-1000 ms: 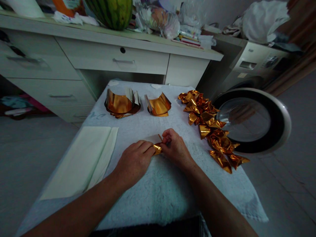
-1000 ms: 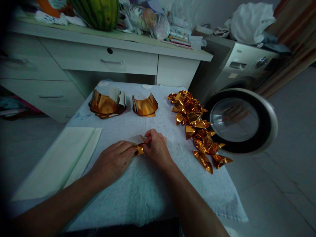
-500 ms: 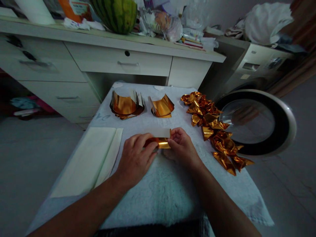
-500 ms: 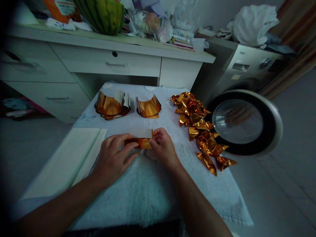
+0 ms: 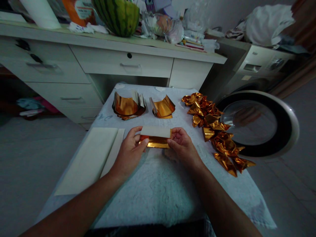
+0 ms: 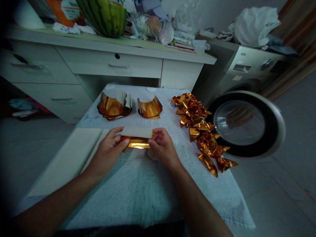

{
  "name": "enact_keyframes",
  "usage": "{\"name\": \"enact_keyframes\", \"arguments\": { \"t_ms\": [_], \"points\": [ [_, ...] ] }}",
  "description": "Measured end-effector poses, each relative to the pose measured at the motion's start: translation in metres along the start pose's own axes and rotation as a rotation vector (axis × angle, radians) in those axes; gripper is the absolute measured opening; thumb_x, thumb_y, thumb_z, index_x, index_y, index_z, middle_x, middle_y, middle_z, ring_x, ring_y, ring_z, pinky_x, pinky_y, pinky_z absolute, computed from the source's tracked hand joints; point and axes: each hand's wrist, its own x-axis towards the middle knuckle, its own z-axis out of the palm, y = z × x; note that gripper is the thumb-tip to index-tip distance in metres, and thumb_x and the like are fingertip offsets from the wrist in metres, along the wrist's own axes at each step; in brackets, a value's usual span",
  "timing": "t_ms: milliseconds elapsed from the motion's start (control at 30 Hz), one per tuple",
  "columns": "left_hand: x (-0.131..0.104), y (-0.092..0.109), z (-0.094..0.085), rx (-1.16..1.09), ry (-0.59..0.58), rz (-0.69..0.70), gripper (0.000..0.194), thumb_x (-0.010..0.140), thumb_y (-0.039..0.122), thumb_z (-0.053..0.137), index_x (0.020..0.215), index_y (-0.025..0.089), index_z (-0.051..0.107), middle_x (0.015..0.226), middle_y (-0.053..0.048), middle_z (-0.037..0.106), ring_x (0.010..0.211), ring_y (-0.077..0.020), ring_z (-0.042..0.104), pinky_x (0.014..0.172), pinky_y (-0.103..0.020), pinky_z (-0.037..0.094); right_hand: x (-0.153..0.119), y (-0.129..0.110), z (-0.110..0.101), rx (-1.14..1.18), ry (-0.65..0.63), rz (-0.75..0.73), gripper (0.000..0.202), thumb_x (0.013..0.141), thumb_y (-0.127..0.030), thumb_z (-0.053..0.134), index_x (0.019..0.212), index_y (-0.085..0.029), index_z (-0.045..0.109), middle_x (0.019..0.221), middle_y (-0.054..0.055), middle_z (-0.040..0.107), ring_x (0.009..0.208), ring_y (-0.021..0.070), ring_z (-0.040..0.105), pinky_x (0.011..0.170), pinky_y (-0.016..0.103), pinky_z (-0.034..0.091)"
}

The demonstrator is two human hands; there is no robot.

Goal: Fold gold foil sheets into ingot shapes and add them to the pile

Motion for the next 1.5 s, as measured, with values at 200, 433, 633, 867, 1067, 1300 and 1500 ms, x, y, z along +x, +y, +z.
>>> {"name": "enact_keyframes", "arguments": {
  "t_ms": [200, 433, 633, 867, 1067, 1300, 1500],
  "points": [
    [0.006, -0.008, -0.001, -0.099, 0.043, -0.017, 0.033, 0.087, 0.021, 0.049, 0.119, 0.021, 0.044, 0.07, 0.005, 0.056, 0.056, -0.0104, 0.049, 0.051, -0.021, 0.039, -0.01, -0.009, -0.003, -0.515, 0.188, -0.267, 0.047, 0.071, -0.016, 0.049, 0.116, -0.025, 0.041, 0.116, 0.007, 0.051, 0.107, 0.0216, 0.053, 0.088, 0.038, 0.046],
    [0.003, -0.01, -0.002, 0.033, 0.024, 0.012, 0.039, 0.091, 0.02, 0.048, 0.129, 0.024, 0.038, 0.075, 0.004, 0.056, 0.068, -0.0125, 0.055, 0.063, -0.024, 0.043, -0.018, -0.003, 0.004, -0.987, 0.053, -0.683, 0.054, 0.069, -0.002, 0.051, 0.115, -0.03, 0.049, 0.131, 0.006, 0.043, 0.124, 0.0279, 0.04, 0.102, 0.048, 0.033],
    [0.003, -0.01, -0.004, 0.238, 0.005, 0.051, 0.039, 0.091, 0.019, 0.044, 0.129, 0.025, 0.04, 0.082, 0.002, 0.06, 0.072, -0.0152, 0.057, 0.067, -0.029, 0.043, -0.017, -0.001, 0.006, -1.108, -0.105, -0.671, 0.022, 0.085, -0.011, 0.062, 0.097, -0.028, 0.063, 0.109, 0.001, 0.064, 0.11, 0.0254, 0.047, 0.093, 0.042, 0.034],
    [0.007, -0.014, -0.005, 0.614, -0.001, 0.159, 0.039, 0.09, 0.018, 0.048, 0.128, 0.019, 0.045, 0.091, -0.005, 0.064, 0.087, -0.0223, 0.059, 0.081, -0.038, 0.046, -0.015, -0.002, 0.005, -1.105, -0.222, -0.59, 0.01, 0.088, -0.013, 0.065, 0.088, -0.022, 0.067, 0.09, 0.0, 0.067, 0.095, 0.0195, 0.051, 0.09, 0.038, 0.033],
    [0.007, -0.015, -0.005, 0.932, 0.03, 0.428, 0.025, 0.079, 0.01, 0.061, 0.102, 0.019, 0.059, 0.106, -0.009, 0.058, 0.102, -0.0277, 0.05, 0.088, -0.044, 0.043, -0.012, 0.001, 0.003, -1.128, -0.296, -0.5, 0.013, 0.084, -0.01, 0.065, 0.088, -0.021, 0.07, 0.087, 0.001, 0.067, 0.092, 0.0193, 0.052, 0.088, 0.037, 0.032],
    [0.0, -0.011, -0.004, 0.737, -0.387, 0.453, 0.028, 0.074, -0.004, 0.047, 0.084, 0.019, 0.06, 0.089, -0.003, 0.058, 0.09, -0.0196, 0.054, 0.081, -0.034, 0.046, -0.011, -0.003, 0.0, -1.007, -0.259, -0.364, 0.024, 0.075, 0.001, 0.06, 0.085, -0.02, 0.066, 0.083, -0.001, 0.067, 0.088, 0.0171, 0.054, 0.085, 0.035, 0.032],
    [-0.002, -0.011, 0.0, 0.766, -0.383, 0.405, 0.016, 0.074, 0.02, 0.072, 0.087, 0.02, 0.063, 0.094, -0.004, 0.058, 0.091, -0.0231, 0.053, 0.082, -0.039, 0.045, -0.009, 0.0, -0.006, -0.976, -0.215, -0.291, 0.015, 0.075, -0.006, 0.069, 0.078, -0.021, 0.067, 0.09, 0.002, 0.062, 0.093, 0.0199, 0.05, 0.084, 0.036, 0.034]
  ]
}}
